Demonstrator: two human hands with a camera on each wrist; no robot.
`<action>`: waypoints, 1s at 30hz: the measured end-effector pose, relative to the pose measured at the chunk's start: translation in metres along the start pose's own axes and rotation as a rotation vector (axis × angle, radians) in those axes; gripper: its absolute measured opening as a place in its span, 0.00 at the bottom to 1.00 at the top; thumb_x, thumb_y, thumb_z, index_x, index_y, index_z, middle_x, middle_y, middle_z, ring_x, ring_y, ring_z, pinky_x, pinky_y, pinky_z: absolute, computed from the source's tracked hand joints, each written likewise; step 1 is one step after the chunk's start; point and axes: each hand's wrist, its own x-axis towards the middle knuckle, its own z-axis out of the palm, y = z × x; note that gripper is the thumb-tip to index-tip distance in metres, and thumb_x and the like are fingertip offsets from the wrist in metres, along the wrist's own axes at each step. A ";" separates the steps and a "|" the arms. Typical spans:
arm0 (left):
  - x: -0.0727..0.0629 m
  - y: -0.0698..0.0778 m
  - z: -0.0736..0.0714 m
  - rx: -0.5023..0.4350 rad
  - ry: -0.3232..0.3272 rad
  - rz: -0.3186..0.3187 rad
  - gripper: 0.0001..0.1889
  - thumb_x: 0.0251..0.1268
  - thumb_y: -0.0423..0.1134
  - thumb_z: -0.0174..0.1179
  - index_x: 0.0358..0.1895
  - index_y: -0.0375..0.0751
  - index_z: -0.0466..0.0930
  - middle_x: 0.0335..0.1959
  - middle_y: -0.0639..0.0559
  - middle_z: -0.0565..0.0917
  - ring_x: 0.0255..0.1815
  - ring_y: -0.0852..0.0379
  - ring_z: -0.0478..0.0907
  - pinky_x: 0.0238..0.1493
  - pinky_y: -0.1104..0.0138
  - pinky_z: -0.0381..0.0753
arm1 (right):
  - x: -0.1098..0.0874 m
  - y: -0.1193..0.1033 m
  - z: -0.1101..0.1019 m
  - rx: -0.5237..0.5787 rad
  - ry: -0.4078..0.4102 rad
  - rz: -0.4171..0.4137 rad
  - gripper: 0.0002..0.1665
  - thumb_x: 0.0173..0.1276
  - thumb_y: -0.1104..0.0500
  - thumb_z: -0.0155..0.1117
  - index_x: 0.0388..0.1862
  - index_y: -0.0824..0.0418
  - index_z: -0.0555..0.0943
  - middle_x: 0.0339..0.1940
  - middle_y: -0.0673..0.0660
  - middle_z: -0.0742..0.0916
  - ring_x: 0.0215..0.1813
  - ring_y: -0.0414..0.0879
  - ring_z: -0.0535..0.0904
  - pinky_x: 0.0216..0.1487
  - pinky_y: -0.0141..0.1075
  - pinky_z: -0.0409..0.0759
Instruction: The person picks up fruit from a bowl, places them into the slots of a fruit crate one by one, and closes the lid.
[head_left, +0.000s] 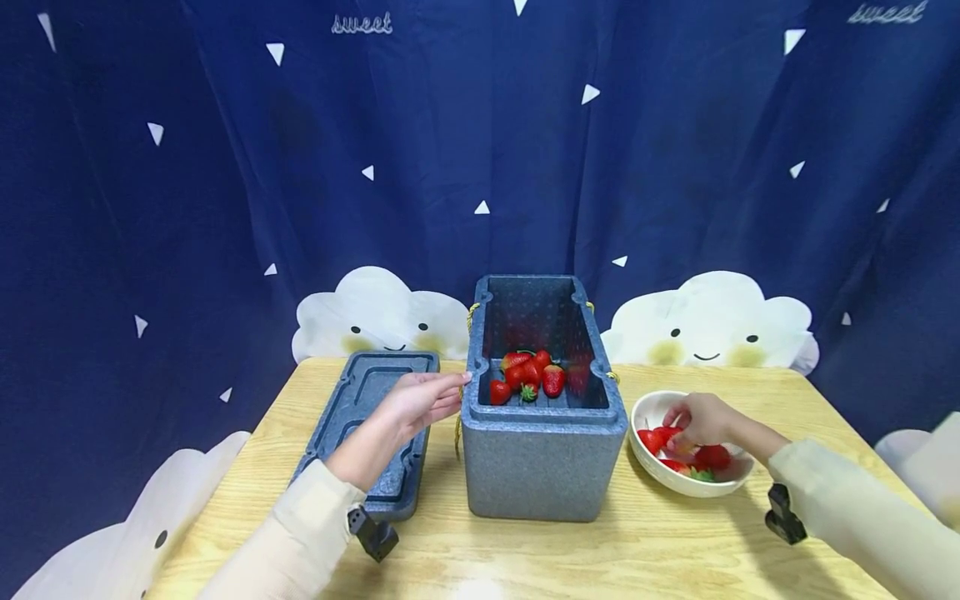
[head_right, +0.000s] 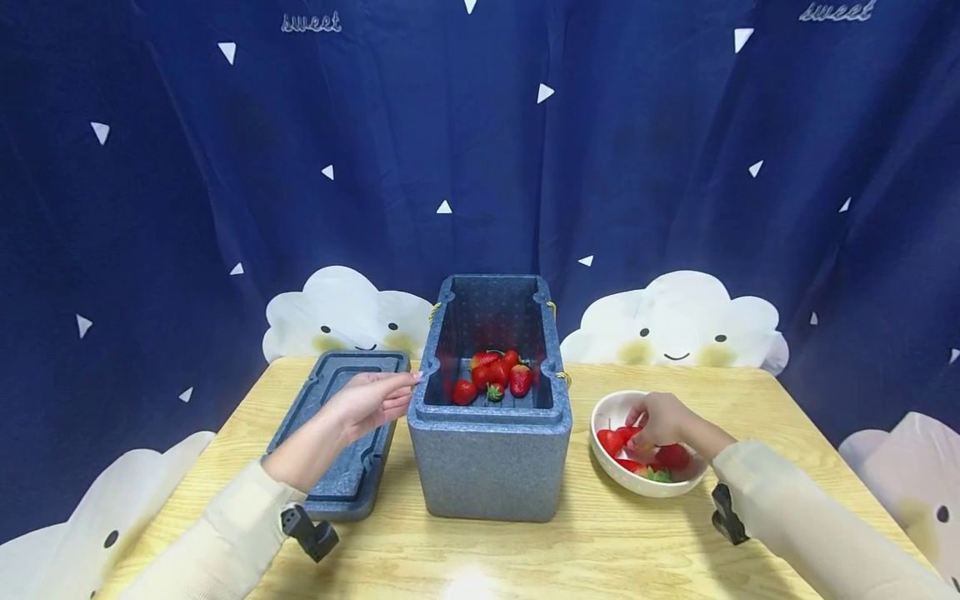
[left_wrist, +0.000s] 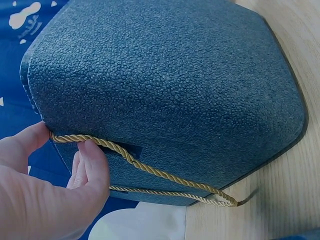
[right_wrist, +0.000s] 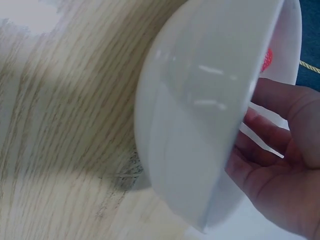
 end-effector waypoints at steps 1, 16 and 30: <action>-0.001 0.000 0.000 -0.001 -0.001 -0.002 0.28 0.65 0.36 0.60 0.64 0.25 0.66 0.65 0.31 0.72 0.67 0.42 0.71 0.66 0.58 0.75 | 0.000 0.000 0.000 -0.013 0.005 -0.014 0.15 0.46 0.62 0.76 0.33 0.64 0.83 0.25 0.51 0.87 0.28 0.38 0.76 0.30 0.28 0.74; 0.000 0.001 0.001 0.002 0.008 0.006 0.26 0.65 0.36 0.60 0.62 0.25 0.68 0.63 0.32 0.75 0.62 0.46 0.76 0.66 0.58 0.75 | -0.002 -0.011 -0.026 0.016 0.026 -0.012 0.19 0.49 0.59 0.76 0.37 0.70 0.83 0.30 0.55 0.88 0.33 0.40 0.78 0.33 0.30 0.78; 0.000 0.001 0.000 -0.001 -0.005 0.012 0.25 0.65 0.36 0.59 0.62 0.24 0.68 0.63 0.32 0.74 0.55 0.53 0.77 0.66 0.59 0.75 | 0.002 -0.013 -0.038 0.075 0.053 -0.003 0.24 0.51 0.56 0.76 0.44 0.69 0.83 0.37 0.60 0.90 0.36 0.41 0.81 0.29 0.29 0.78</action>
